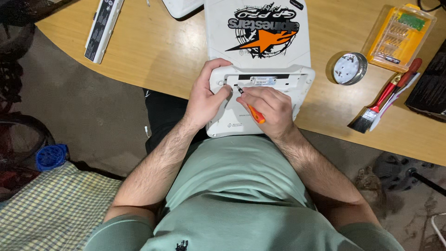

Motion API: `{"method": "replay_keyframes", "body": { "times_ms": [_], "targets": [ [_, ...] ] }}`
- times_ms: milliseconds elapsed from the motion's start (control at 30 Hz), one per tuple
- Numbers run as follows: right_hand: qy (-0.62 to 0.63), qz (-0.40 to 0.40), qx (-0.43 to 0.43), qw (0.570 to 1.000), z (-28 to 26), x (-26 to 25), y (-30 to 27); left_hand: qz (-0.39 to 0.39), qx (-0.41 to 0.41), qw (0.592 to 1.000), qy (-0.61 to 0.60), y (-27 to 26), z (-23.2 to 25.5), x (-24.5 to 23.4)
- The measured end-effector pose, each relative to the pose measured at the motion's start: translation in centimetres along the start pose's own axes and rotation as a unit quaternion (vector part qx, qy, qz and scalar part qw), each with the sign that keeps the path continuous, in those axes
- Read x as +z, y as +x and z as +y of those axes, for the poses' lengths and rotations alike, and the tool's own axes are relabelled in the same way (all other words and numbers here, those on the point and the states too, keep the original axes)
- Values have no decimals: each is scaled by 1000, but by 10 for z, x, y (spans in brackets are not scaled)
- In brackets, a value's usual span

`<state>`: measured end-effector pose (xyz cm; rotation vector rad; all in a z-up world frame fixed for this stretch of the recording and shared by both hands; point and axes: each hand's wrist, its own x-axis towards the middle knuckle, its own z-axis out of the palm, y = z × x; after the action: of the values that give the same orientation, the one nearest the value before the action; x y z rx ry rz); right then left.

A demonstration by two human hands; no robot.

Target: The person disassembles a laptop by removing the battery, keyboard, and internal components. They use a screwdriver to unscrew parts and carefully lift out the keyboard, hard drive, and other internal pieces.

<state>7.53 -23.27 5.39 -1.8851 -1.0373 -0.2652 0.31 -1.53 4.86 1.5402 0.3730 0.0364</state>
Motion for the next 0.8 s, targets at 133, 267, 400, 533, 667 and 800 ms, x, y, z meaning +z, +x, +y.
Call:
{"method": "replay_keyframes", "body": {
  "times_ms": [133,267,400,533,667,800],
  "targets": [
    [20,-36,37,998,2,-13,2,2,-2,1000,0,0,7,-1],
    [64,-3,99,993,13,-42,-21,6,-5,1000,7,2,10,-2],
    [35,44,133,990,45,-83,-51,11,-17,1000,-1,1,5,-1],
    [18,34,160,986,43,-96,-55,16,-16,1000,2,1,2,1],
    [30,15,166,985,47,-97,-55,34,-22,999,-2,0,-4,4],
    [29,-1,148,989,51,-96,-53,35,-16,999,-1,-1,-9,4]
  ]
}}
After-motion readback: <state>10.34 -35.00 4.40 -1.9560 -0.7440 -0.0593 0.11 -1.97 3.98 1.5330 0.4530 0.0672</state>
